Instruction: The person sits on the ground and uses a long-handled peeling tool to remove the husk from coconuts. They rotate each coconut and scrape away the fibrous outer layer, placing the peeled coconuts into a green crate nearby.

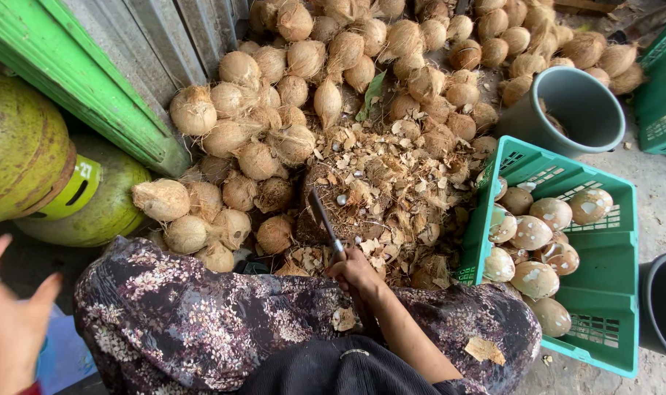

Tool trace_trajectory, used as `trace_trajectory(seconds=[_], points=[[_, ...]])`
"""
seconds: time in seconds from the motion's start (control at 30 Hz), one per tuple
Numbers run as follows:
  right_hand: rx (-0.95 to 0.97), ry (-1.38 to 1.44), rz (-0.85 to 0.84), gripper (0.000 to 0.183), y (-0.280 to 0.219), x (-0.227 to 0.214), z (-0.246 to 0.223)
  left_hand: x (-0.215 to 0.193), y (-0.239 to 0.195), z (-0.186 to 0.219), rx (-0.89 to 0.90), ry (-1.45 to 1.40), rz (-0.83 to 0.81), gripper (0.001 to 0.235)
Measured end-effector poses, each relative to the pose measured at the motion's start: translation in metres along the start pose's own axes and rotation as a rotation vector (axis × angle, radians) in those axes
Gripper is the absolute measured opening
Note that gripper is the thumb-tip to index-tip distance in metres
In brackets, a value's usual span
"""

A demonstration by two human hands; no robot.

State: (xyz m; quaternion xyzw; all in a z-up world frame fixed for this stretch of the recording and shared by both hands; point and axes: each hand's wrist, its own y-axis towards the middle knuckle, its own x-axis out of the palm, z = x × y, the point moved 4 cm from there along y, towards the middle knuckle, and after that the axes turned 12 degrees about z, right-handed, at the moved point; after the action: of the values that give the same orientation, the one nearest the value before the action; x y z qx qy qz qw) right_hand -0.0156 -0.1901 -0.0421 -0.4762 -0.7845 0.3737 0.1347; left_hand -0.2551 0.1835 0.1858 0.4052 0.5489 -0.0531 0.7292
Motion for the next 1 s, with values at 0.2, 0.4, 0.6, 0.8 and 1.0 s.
trace_trajectory(seconds=[0.2, 0.4, 0.6, 0.8, 1.0], points=[[0.076, 0.382, 0.043, 0.011, 0.017, -0.013, 0.009, 0.024, 0.048, 0.146, 0.289, -0.447, -0.242, 0.076], [-0.006, 0.288, 0.113, 0.006, 0.031, -0.029, 0.016, 0.116, 0.044, 0.238, 0.425, -0.257, -0.684, 0.081], [-0.072, -0.076, 0.173, 0.004, 0.041, -0.02, 0.015, 0.227, 0.041, 0.268, 0.404, -0.46, -0.681, 0.075], [-0.213, -0.568, 0.276, 0.011, 0.064, -0.022, 0.018, 0.299, -0.071, 0.261, -0.105, -0.611, -0.789, 0.054], [-0.298, -0.748, 0.311, 0.028, 0.074, -0.018, 0.018, 0.325, -0.133, 0.256, 0.082, -0.392, -0.918, 0.044]])
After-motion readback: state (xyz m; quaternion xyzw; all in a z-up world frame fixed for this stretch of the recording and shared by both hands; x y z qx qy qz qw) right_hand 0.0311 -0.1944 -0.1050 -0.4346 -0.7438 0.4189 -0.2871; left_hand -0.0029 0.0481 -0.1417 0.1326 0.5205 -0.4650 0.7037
